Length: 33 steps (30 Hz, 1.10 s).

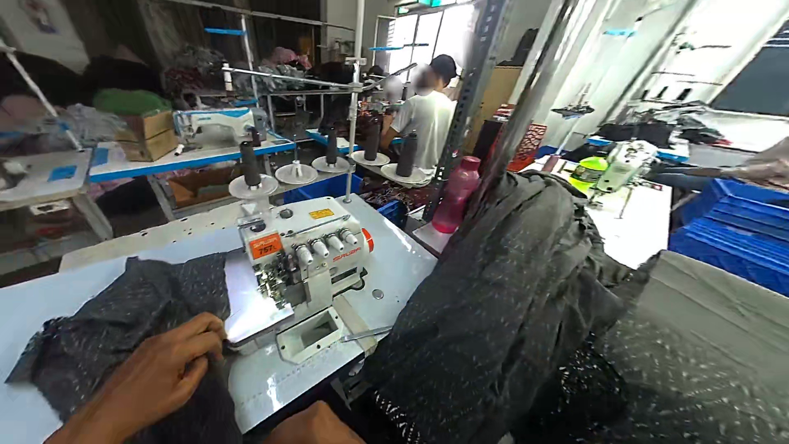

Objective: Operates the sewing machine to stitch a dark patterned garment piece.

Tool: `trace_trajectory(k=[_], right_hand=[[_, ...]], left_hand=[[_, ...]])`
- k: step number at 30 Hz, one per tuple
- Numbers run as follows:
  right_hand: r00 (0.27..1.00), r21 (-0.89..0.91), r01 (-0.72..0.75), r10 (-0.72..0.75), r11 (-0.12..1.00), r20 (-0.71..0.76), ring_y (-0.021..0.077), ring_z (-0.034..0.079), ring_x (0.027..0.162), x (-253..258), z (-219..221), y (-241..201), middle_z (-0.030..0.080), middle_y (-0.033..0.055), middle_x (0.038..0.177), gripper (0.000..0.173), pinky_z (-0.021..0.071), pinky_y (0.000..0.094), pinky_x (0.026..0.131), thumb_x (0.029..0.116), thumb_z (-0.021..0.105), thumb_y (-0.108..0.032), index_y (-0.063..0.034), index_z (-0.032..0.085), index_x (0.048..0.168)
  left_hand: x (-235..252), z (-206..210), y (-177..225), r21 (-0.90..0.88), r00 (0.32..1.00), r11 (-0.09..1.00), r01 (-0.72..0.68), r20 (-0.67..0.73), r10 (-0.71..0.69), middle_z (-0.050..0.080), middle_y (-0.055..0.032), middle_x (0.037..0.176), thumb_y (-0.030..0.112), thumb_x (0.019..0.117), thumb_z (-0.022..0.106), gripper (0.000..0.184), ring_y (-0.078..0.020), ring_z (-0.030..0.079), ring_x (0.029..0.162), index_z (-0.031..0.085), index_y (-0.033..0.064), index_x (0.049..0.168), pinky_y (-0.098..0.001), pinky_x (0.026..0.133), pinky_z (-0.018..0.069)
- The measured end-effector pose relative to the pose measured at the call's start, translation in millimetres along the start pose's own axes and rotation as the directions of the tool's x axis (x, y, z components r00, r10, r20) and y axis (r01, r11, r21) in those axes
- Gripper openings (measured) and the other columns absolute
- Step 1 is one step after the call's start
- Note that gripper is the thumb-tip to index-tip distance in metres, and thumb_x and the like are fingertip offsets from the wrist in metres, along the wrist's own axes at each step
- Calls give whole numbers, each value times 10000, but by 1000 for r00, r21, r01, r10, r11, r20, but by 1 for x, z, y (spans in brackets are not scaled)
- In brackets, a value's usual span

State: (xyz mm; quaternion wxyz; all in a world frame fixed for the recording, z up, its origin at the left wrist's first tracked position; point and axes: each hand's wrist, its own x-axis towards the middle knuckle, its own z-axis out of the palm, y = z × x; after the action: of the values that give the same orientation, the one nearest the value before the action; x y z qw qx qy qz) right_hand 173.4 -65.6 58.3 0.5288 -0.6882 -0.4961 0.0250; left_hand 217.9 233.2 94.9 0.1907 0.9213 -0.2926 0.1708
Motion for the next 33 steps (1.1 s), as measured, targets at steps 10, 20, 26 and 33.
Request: trace_trajectory(k=[10, 20, 26, 33], right_hand=[[988, 31, -129, 126, 991, 90, 86, 704, 827, -14, 4, -9, 752, 60, 929, 158, 599, 273, 781, 997, 659, -145, -23, 754, 1030], [992, -153, -116, 122, 981, 27, 64, 702, 818, 7, -4, -2, 751, -10, 946, 187, 606, 285, 755, 1020, 626, -208, -108, 765, 1095], [978, -390, -71, -13, 918, -208, 107, 687, 759, 69, -22, 21, 724, 16, 944, 182, 612, 326, 672, 974, 650, -125, -95, 754, 1120], [987, -312, -54, 4, 949, -159, 99, 699, 773, 65, -12, 29, 741, 14, 941, 170, 617, 314, 706, 987, 644, -137, -91, 764, 1097]], left_hand=[[-4, -2, 23, -13, 999, 999, -38, -16, 38, 703, -103, 1112, 80, 906, 536, 209, -214, 688, 1024, 741, 56, 874, -395, 879, 591], [-7, 7, 43, -234, 896, 951, 204, -346, -278, 725, -63, 1113, 0, 896, 520, 235, -108, 683, 1047, 734, 58, 817, -261, 886, 580], [-1, 16, 43, -468, 723, 811, 351, -416, -552, 746, -30, 1090, 24, 885, 518, 240, -126, 693, 1044, 739, 91, 818, -308, 864, 587], [6, 34, 19, -685, 556, 608, 402, -344, -756, 733, -31, 967, -53, 905, 510, 258, -114, 664, 928, 732, 56, 834, -313, 804, 546]])
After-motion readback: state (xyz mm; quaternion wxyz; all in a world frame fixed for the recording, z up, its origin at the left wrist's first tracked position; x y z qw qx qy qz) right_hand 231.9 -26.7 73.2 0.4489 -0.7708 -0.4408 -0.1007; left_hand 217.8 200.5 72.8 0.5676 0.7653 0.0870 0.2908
